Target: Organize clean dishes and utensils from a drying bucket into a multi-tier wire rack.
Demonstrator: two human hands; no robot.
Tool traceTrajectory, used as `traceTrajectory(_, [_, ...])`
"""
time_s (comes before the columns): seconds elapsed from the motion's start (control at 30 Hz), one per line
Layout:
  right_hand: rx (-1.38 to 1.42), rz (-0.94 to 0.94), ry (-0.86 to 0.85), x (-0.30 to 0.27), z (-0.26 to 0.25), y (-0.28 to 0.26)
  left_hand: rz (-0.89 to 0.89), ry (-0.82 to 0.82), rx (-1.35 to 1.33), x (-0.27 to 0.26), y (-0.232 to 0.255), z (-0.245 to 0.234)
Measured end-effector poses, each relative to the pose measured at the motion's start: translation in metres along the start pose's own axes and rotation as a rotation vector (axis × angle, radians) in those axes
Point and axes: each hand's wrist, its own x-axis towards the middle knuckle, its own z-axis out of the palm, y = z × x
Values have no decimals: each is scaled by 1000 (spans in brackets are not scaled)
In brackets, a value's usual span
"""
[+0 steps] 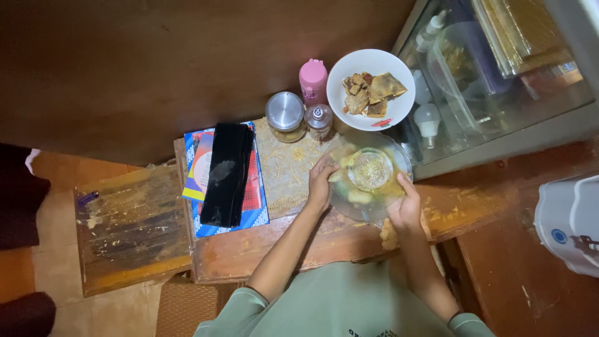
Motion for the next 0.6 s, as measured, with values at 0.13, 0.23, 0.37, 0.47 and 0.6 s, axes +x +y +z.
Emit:
traceTrajectory(0.13, [-41,-23,8,2,1,-1,29,12,76,2,-7,-5])
traceTrajectory(0.23, [-113,13,51,2,-12,2,61,12,134,-4,-1,-8])
traceTrajectory(0.37, [-298,-218,123,-26,-6,8,94,30,159,-23,23,-18])
traceTrajectory(0.47, [-729,-586,192,-84,33,9,217,170,348,-53,68,-32])
traceTrajectory(0.6, [-1199,-1040,-62,-126,19,20,710,629,1402,-84,141,-88])
